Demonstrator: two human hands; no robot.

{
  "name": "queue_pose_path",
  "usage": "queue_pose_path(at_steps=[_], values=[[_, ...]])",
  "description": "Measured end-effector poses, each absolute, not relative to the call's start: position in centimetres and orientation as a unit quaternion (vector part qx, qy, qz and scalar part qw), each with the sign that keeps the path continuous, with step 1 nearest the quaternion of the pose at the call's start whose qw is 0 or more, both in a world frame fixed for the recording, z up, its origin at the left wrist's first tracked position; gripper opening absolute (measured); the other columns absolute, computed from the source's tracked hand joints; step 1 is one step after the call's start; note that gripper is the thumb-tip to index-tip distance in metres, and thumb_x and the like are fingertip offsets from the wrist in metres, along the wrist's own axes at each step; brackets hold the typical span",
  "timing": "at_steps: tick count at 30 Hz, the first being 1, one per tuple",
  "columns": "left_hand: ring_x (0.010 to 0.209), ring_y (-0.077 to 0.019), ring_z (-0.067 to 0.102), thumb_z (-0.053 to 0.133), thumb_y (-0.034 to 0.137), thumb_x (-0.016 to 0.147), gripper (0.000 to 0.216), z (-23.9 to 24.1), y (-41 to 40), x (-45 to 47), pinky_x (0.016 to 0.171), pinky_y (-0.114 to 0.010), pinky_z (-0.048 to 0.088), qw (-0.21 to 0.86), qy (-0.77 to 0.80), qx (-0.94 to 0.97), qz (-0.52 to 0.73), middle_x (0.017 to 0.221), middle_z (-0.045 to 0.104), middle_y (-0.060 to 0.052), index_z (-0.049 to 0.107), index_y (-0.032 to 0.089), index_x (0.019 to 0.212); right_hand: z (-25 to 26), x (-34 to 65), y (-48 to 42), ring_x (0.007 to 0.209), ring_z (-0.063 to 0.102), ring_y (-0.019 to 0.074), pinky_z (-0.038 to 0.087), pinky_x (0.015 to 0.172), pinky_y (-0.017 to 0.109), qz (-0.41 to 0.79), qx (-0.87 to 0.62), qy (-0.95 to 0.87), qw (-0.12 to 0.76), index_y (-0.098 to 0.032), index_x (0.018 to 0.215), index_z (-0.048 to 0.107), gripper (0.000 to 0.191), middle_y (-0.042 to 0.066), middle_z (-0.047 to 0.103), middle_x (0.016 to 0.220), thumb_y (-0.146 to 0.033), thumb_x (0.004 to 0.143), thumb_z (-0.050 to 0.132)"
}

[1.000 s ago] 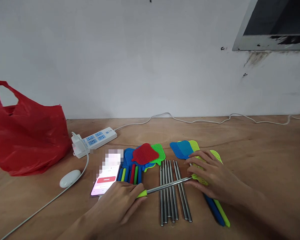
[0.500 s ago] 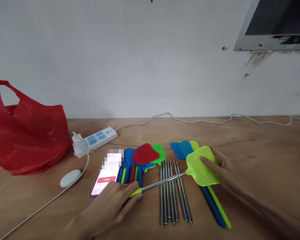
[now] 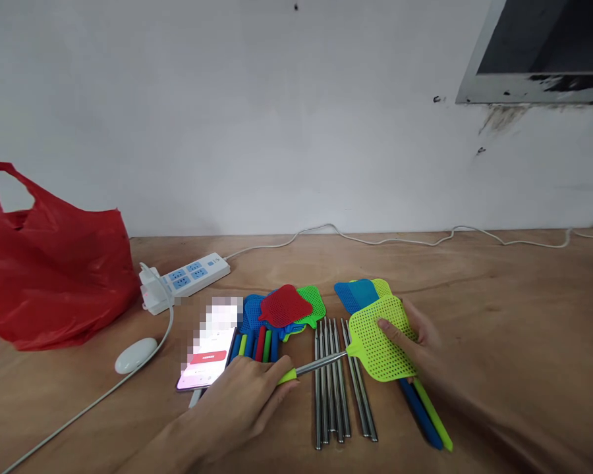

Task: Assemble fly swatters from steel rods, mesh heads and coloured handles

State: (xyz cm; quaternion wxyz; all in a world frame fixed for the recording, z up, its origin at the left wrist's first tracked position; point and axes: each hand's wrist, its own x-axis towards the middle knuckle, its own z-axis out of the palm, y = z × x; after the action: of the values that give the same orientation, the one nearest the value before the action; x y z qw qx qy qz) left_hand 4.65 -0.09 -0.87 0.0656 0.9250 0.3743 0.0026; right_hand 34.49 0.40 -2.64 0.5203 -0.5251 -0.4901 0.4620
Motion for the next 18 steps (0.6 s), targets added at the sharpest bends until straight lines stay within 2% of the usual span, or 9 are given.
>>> queue_pose_path(at_steps=[5, 10, 16, 18], values=[[0.063, -0.0243, 0.064, 0.03, 0.03, 0.107, 0.025, -0.3, 0.2, 5.1, 0.052, -0.03, 0.023, 0.072, 0.384, 0.92, -0.013, 0.075, 0.067, -0.002, 0.051, 0.021, 0.096, -3.2, 34.4, 0.7, 0.037, 0.054, 0.0127, 0.037, 0.027, 0.02, 0.466, -0.529, -0.5, 0.504, -0.022, 0.107, 0.06, 0.045, 0.0, 0.068, 0.067, -0.056, 0.08, 0.072], [0.066, -0.0249, 0.063, 0.029, 0.032, 0.108, 0.027, -0.2, 0.3, 5.4, 0.054, -0.029, 0.026, 0.083, 0.399, 0.913, -0.02, 0.075, 0.066, -0.002, 0.052, 0.021, 0.097, -2.5, 34.6, 0.6, 0.05, 0.063, 0.0153, 0.046, 0.036, 0.021, 0.494, -0.52, -0.481, 0.504, -0.024, 0.109, 0.06, 0.043, 0.001, 0.071, 0.077, -0.052, 0.08, 0.075], [0.07, -0.0231, 0.063, 0.026, 0.034, 0.108, 0.032, -1.0, 0.0, 5.9, 0.059, -0.03, 0.031, 0.133, 0.406, 0.903, 0.042, 0.083, 0.067, -0.004, 0.052, 0.021, 0.094, -0.3, 34.9, 1.6, 0.039, 0.058, 0.0165, 0.039, 0.027, 0.021, 0.514, -0.557, -0.434, 0.486, -0.023, 0.107, 0.063, 0.054, 0.001, 0.07, 0.067, -0.052, 0.066, 0.083], [0.071, -0.0222, 0.062, 0.025, 0.036, 0.108, 0.035, -1.0, -0.2, 6.2, 0.06, -0.03, 0.033, 0.163, 0.414, 0.893, 0.073, 0.082, 0.065, -0.003, 0.052, 0.022, 0.091, 0.6, 35.4, 2.2, 0.037, 0.057, 0.0174, 0.036, 0.024, 0.022, 0.54, -0.567, -0.396, 0.479, -0.021, 0.102, 0.067, 0.049, 0.002, 0.069, 0.063, -0.054, 0.068, 0.08]])
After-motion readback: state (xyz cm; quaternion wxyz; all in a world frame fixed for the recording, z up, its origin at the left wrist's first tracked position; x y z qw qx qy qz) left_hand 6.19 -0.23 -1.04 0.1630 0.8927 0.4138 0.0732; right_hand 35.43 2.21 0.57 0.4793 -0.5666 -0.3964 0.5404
